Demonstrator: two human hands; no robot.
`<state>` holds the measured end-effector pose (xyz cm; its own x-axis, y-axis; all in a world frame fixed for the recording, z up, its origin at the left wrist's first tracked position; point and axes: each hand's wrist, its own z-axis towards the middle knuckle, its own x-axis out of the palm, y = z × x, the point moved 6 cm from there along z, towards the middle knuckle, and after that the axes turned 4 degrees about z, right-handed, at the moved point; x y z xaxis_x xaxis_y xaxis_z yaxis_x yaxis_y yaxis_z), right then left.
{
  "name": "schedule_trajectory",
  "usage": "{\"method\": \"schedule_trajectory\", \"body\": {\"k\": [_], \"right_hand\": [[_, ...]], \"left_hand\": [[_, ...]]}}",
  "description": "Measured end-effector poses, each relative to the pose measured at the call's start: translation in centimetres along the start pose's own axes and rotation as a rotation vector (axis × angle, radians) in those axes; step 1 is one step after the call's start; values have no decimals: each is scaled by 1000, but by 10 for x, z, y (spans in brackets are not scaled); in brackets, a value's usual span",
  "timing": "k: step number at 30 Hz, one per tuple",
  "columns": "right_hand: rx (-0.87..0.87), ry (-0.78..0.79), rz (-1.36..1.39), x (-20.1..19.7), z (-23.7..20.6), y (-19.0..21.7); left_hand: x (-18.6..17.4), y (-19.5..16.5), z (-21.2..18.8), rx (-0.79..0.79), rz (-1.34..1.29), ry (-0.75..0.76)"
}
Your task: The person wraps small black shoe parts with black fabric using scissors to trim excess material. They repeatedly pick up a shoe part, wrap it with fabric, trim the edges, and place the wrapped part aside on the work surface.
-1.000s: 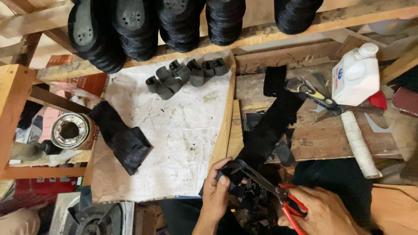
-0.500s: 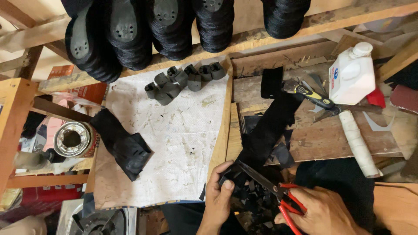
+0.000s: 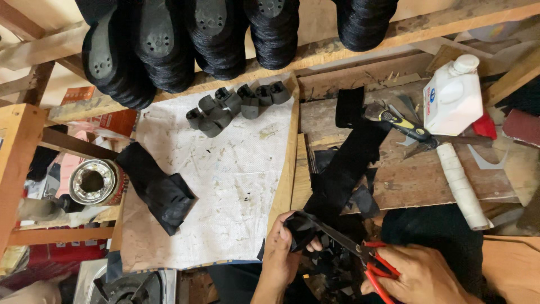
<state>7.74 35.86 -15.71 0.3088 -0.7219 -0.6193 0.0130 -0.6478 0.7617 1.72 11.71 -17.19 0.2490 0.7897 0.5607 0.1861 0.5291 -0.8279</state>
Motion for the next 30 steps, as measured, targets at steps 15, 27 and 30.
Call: {"method": "schedule_trajectory", "body": {"k": [15,27,30], "right_hand": [[5,-99,-115,-2,-1,20],[-36,-24,-127,-2,-7,-3],[-96,-75,-80,-3,-10,-6]], "left_hand": [[9,15,-9,-55,114,53],[6,17,-9,-146,-83,20],[12,7,-13,-86,-229,88]]}}
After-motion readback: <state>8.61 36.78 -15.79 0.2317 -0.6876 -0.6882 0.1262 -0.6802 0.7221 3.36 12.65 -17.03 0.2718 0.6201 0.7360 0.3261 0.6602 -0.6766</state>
